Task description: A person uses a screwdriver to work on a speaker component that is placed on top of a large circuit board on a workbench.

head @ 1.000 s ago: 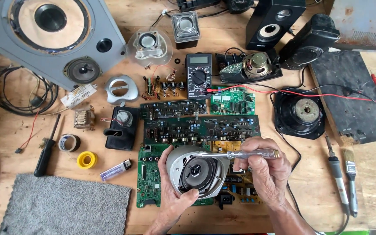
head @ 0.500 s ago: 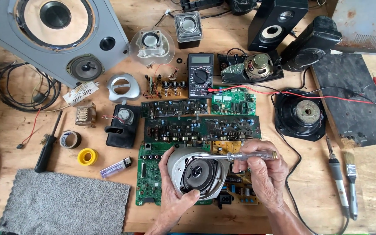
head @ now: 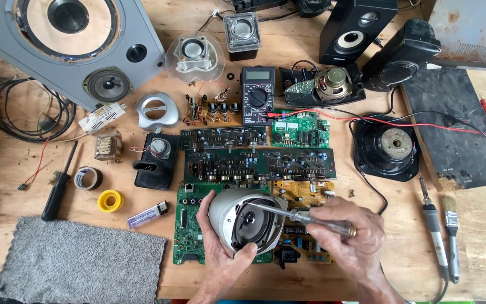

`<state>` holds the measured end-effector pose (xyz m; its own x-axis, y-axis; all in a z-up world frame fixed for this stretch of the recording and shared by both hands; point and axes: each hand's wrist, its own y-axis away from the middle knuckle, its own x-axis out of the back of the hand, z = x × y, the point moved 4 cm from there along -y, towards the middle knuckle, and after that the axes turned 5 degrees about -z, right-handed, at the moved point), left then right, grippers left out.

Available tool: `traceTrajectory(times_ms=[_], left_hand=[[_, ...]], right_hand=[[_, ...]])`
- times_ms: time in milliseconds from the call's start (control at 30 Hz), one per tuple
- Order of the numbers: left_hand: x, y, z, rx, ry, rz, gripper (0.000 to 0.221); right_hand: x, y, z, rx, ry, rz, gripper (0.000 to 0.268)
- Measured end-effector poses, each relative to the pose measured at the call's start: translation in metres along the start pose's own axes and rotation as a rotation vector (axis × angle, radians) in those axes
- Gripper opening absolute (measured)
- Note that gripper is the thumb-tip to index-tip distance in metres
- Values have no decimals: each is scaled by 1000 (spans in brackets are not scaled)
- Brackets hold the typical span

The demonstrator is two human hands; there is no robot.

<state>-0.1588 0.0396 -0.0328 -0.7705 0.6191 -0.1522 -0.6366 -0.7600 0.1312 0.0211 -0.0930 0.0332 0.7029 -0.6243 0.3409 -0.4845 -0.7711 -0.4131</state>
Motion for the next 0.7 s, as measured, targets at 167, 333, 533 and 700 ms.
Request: traceTrajectory(times_ms=[167,333,533,700], left_hand=[[5,1,0,-20,-26,55,105],[8,2,1,-82,3,76,108],[11,-2,0,-90,63,25,105],[9,-8,2,-76,230,-63,101]], right_hand=[[-6,-17,-31,-113,391,-187,22],[-12,-25,-29,-102,471,-377,33],[-7,-53,-35,24,501,-494,26],[-9,-65,-59,317,896,-596,15]])
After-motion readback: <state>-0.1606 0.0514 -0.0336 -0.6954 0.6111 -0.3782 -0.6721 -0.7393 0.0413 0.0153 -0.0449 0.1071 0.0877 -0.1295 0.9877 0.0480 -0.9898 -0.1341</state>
